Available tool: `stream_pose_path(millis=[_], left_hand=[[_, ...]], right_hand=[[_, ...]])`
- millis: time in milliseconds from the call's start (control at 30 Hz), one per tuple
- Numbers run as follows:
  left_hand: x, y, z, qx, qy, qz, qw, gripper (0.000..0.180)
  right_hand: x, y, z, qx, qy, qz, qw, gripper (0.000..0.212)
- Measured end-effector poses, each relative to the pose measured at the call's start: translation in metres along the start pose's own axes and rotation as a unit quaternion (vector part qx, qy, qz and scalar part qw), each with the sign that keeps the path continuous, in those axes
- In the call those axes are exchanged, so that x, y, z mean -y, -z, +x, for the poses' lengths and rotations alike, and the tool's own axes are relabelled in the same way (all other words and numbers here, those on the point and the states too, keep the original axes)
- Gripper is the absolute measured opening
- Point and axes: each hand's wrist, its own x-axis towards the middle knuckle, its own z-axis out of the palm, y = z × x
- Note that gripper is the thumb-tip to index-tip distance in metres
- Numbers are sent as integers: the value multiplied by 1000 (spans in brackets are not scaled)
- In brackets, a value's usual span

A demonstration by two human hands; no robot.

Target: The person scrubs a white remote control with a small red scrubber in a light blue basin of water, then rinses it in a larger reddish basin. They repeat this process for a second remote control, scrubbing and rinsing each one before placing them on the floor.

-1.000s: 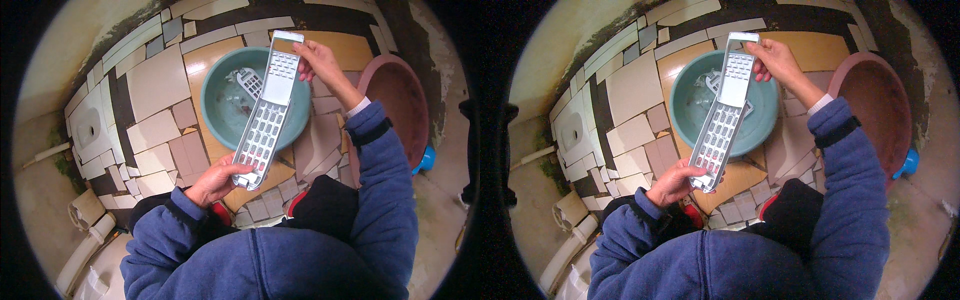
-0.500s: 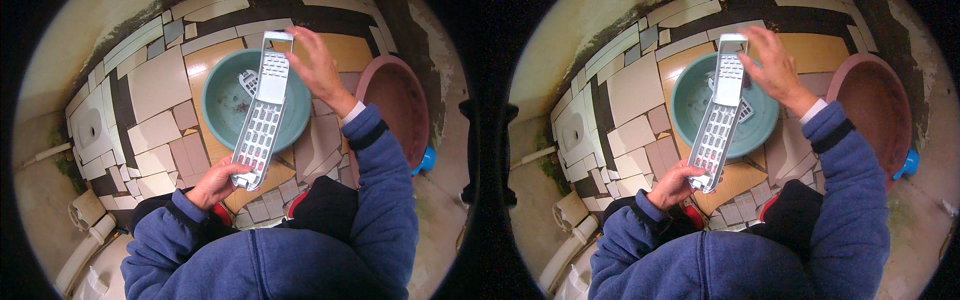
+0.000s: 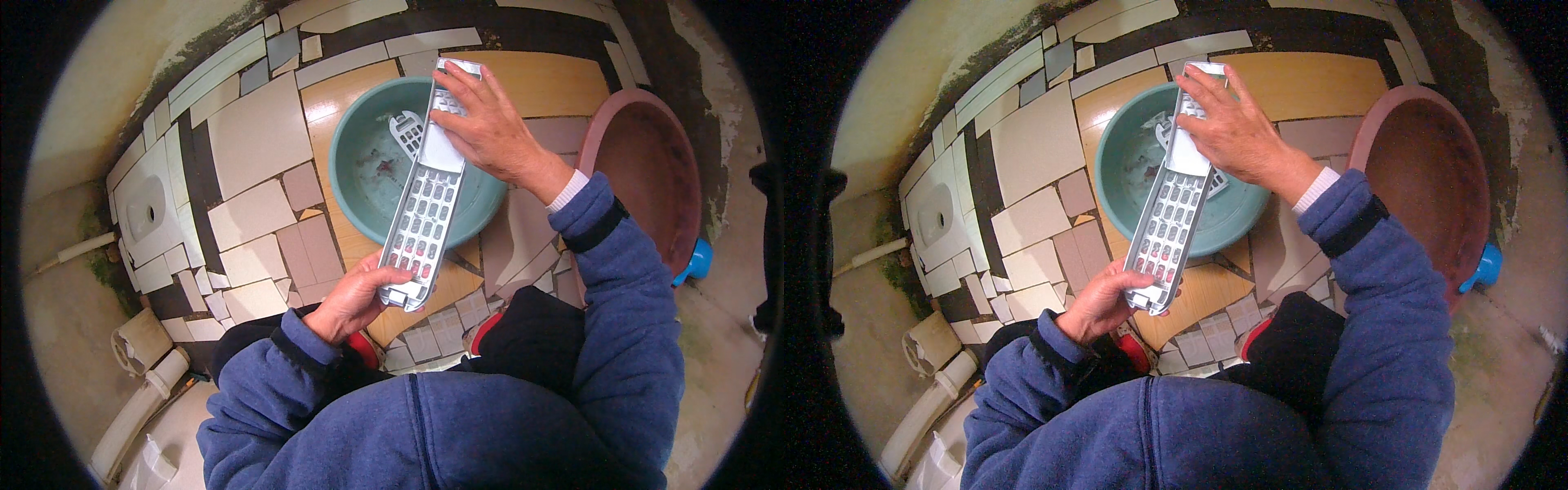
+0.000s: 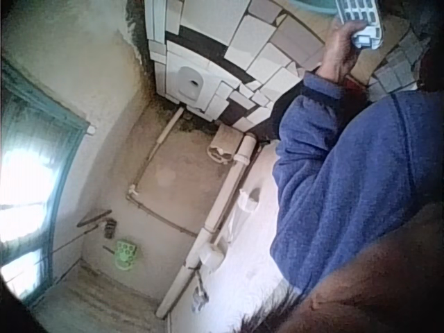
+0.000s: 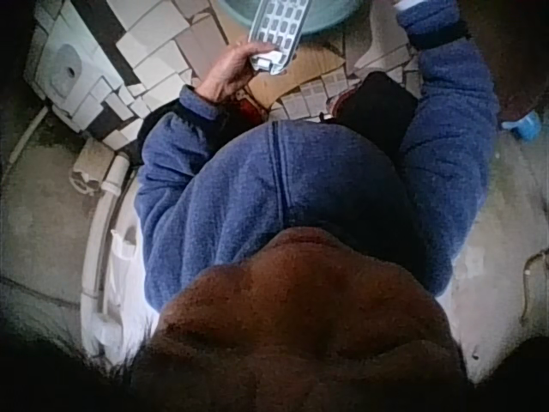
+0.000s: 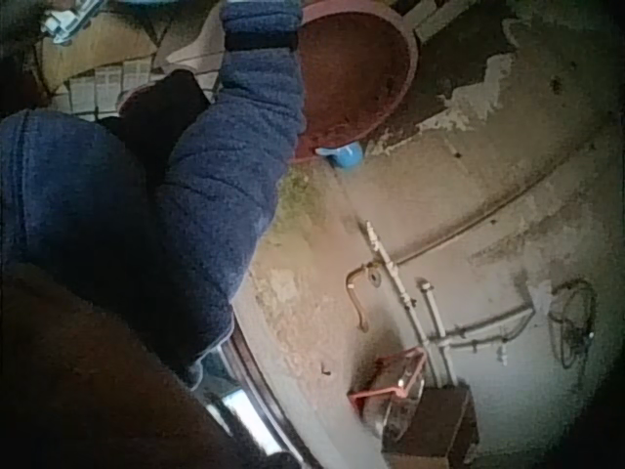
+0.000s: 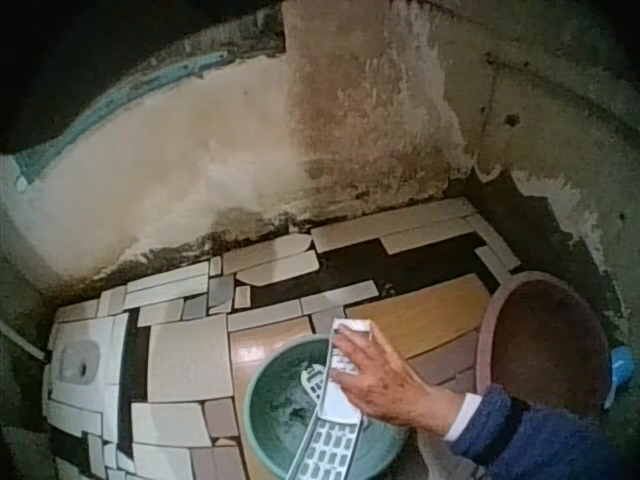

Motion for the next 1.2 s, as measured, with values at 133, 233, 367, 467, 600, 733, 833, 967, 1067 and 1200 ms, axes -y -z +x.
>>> stream_pose_path(millis=[133, 233, 367, 467, 600, 733, 833, 967, 1067, 1200], left_hand=[[1, 2, 1, -7, -1, 14, 1000, 45], [1, 1, 2, -3, -4, 6, 1000, 43], [0, -1, 0, -6, 6, -9, 1000, 40], [-2, -2, 0, -10, 13, -7, 1000, 39], [-2, -3, 0, -14, 11, -2, 1000, 39], [0, -1, 0, -20, 0, 3, 1000, 40], [2, 0, 1, -13, -7, 14, 1000, 44], [3, 0, 2, -12, -12, 5, 1000, 44], [3, -1, 1, -13, -20, 5, 1000, 44], [2, -1, 0, -14, -44, -10, 999, 42]], right_hand=[[-2, 0, -1, 20, 1, 34, 999, 22], [-6, 1, 0, 10, -21, 61, 998, 22], [-8, 0, 1, -3, -28, 37, 999, 24], [-5, -2, 0, 14, -22, 45, 999, 25], [-2, -2, 0, 11, -25, 73, 997, 21], [-6, 0, 2, -36, -68, 163, 984, 17], [-9, 2, 4, -63, -97, 206, 972, 18], [-10, 5, 3, -98, -88, 219, 967, 17], [-8, 11, 3, -113, -78, 219, 966, 16], [-3, 20, 5, -130, -67, 231, 962, 15]])
